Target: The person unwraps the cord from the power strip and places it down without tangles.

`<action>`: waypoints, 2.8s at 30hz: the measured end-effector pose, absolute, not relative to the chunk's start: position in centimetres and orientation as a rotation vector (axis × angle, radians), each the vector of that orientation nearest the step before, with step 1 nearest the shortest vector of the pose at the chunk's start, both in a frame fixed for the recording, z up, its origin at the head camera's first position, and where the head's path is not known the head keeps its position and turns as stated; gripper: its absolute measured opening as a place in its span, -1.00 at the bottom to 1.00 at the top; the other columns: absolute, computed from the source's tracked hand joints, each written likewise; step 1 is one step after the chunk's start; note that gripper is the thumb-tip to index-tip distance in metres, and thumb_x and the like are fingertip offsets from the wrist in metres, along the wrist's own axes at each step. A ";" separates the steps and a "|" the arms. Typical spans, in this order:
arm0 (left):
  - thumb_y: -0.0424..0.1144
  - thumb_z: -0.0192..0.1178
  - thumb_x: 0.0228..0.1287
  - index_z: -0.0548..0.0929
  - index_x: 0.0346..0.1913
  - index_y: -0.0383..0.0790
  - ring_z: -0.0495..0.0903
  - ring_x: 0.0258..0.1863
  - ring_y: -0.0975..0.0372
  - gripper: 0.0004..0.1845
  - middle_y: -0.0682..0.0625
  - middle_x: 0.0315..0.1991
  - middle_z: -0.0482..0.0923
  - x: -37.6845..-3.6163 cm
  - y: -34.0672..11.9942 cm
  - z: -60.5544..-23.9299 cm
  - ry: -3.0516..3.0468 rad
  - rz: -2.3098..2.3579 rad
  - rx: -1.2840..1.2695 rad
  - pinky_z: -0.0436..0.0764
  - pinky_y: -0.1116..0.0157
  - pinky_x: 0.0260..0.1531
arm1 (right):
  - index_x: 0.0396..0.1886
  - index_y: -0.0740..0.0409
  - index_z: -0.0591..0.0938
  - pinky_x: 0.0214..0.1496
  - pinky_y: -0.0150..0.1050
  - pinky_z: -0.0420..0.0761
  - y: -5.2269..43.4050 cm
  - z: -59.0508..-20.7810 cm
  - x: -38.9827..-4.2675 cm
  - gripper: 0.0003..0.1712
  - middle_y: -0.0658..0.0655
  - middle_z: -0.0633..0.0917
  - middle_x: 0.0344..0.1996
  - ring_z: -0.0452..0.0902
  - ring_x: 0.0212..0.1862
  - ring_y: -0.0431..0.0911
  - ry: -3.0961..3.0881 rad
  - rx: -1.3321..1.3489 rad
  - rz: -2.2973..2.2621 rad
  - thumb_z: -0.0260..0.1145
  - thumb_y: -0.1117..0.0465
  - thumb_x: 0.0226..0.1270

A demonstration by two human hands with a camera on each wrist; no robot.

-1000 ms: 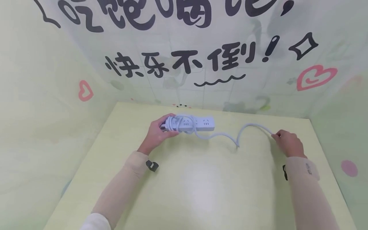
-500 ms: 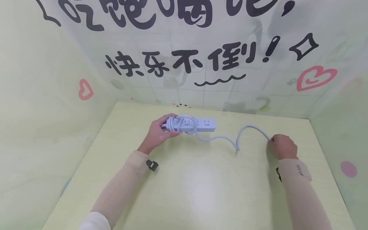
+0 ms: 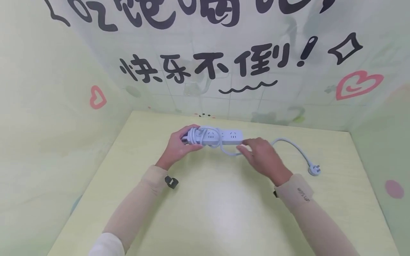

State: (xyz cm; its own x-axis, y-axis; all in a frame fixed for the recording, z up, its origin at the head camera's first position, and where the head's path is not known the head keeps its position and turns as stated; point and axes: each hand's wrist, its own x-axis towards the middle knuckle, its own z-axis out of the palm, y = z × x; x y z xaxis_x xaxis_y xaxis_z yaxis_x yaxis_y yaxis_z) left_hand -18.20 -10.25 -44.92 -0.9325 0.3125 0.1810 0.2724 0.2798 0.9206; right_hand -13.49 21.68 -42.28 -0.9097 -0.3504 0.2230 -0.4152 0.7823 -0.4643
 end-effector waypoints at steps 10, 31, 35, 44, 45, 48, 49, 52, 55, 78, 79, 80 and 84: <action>-0.19 0.55 0.11 0.56 0.30 -0.02 0.60 0.08 0.10 -0.34 -0.07 0.18 0.60 -18.3 -10.7 -45.2 2.504 1.834 0.497 0.68 0.22 0.05 | 0.18 0.23 0.59 -0.09 -0.12 0.67 17.9 -43.3 -12.3 -0.55 0.12 0.70 -0.11 0.64 -0.14 -0.04 -2.903 0.668 0.987 0.16 -0.02 0.59; -0.28 0.54 0.07 0.60 0.25 0.07 0.61 0.02 0.13 -0.37 0.04 0.18 0.63 -17.2 -10.8 -45.1 2.450 1.790 0.580 0.65 0.22 -0.02 | -0.17 0.32 0.78 -0.36 -0.13 0.50 21.8 -38.7 -17.1 -0.87 0.17 0.68 -0.51 0.47 -0.43 -0.04 -2.430 0.749 0.693 0.40 0.40 0.32; -0.30 0.52 0.10 0.60 0.27 0.03 0.58 0.10 0.13 -0.38 0.03 0.22 0.63 -17.3 -11.2 -44.7 2.427 1.852 0.542 0.63 0.18 0.07 | -0.16 0.29 0.79 -0.38 -0.15 0.49 22.6 -40.4 -16.9 -0.86 0.16 0.75 -0.47 0.50 -0.45 -0.05 -2.597 0.720 0.655 0.39 0.36 0.35; -0.35 0.50 0.11 0.59 0.29 -0.11 0.59 0.10 0.11 -0.37 -0.10 0.23 0.62 -18.3 -11.9 -43.7 2.456 1.950 0.499 0.64 0.39 0.02 | -0.24 0.19 0.81 -0.41 -0.28 0.59 20.9 -44.0 -12.3 -0.90 0.01 0.70 -0.53 0.53 -0.45 -0.19 -2.602 1.012 0.491 0.46 0.29 0.26; -0.36 0.50 0.11 0.58 0.29 -0.13 0.59 0.10 0.11 -0.37 -0.11 0.23 0.62 -18.4 -11.9 -43.8 2.449 1.957 0.501 0.63 0.41 0.02 | -0.25 0.17 0.81 -0.42 -0.32 0.56 20.7 -43.9 -11.8 -0.90 -0.02 0.68 -0.54 0.50 -0.46 -0.22 -2.566 1.049 0.496 0.47 0.28 0.26; -0.41 0.47 0.12 0.57 0.31 -0.20 0.58 0.13 0.12 -0.37 -0.15 0.25 0.61 -18.7 -12.0 -44.2 2.412 1.980 0.493 0.62 0.45 0.05 | -0.25 0.13 0.81 -0.46 -0.41 0.46 20.2 -42.8 -10.9 -0.86 -0.08 0.60 -0.58 0.39 -0.49 -0.28 -2.419 1.136 0.553 0.37 0.19 0.41; -0.42 0.46 0.12 0.56 0.31 -0.21 0.58 0.14 0.12 -0.37 -0.16 0.25 0.60 -18.8 -12.1 -44.3 2.408 1.982 0.486 0.62 0.46 0.06 | -0.25 0.12 0.80 -0.47 -0.43 0.43 20.1 -42.2 -10.7 -0.80 -0.10 0.56 -0.60 0.36 -0.50 -0.28 -2.370 1.149 0.577 0.31 0.14 0.48; -0.44 0.45 0.11 0.56 0.32 -0.24 0.59 0.14 0.11 -0.36 -0.19 0.24 0.61 -18.9 -12.3 -44.7 2.399 1.995 0.459 0.63 0.46 0.06 | -0.25 0.13 0.79 -0.47 -0.47 0.37 20.0 -40.0 -10.4 -0.60 -0.11 0.52 -0.61 0.32 -0.50 -0.30 -2.191 1.158 0.675 0.13 0.03 0.61; -0.40 0.48 0.10 0.57 0.31 -0.19 0.60 0.12 0.10 -0.36 -0.18 0.21 0.61 -19.0 -12.5 -44.9 2.409 1.981 0.437 0.66 0.44 0.03 | -0.29 0.22 0.79 -0.49 -0.48 0.33 20.1 -37.6 -10.4 -0.54 -0.09 0.52 -0.63 0.29 -0.53 -0.28 -2.031 1.111 0.779 0.13 0.02 0.61; -0.34 0.49 0.12 0.60 0.28 -0.01 0.58 0.05 0.15 -0.38 -0.03 0.24 0.62 -17.4 -13.4 -43.8 2.389 1.824 0.531 0.63 0.35 -0.02 | -0.18 0.36 0.80 -0.30 -0.63 0.24 29.2 -40.4 -17.8 -0.84 0.28 0.75 -0.55 0.61 -0.53 0.11 -2.382 0.349 0.678 0.37 0.34 0.37; -0.35 0.49 0.12 0.60 0.28 -0.03 0.58 0.05 0.14 -0.38 -0.04 0.24 0.62 -17.4 -13.4 -43.7 2.387 1.817 0.547 0.62 0.35 -0.03 | -0.17 0.36 0.80 -0.30 -0.61 0.25 29.6 -40.8 -17.9 -0.82 0.29 0.76 -0.55 0.63 -0.51 0.15 -2.410 0.326 0.682 0.36 0.32 0.39; -0.35 0.49 0.12 0.60 0.28 -0.04 0.59 0.04 0.14 -0.39 -0.05 0.24 0.62 -17.4 -13.4 -43.6 2.384 1.811 0.561 0.62 0.35 -0.03 | -0.16 0.36 0.80 -0.30 -0.58 0.29 30.0 -41.1 -18.0 -0.80 0.30 0.76 -0.54 0.65 -0.50 0.17 -2.443 0.295 0.683 0.34 0.30 0.41; -0.35 0.48 0.12 0.59 0.28 -0.09 0.58 0.03 0.13 -0.39 -0.09 0.26 0.62 -17.2 -13.5 -43.0 2.370 1.793 0.605 0.61 0.35 -0.03 | -0.08 0.38 0.77 -0.26 -0.22 0.55 31.6 -42.1 -18.1 -0.69 0.34 0.78 -0.49 0.63 -0.53 0.09 -2.606 0.128 0.709 0.25 0.21 0.50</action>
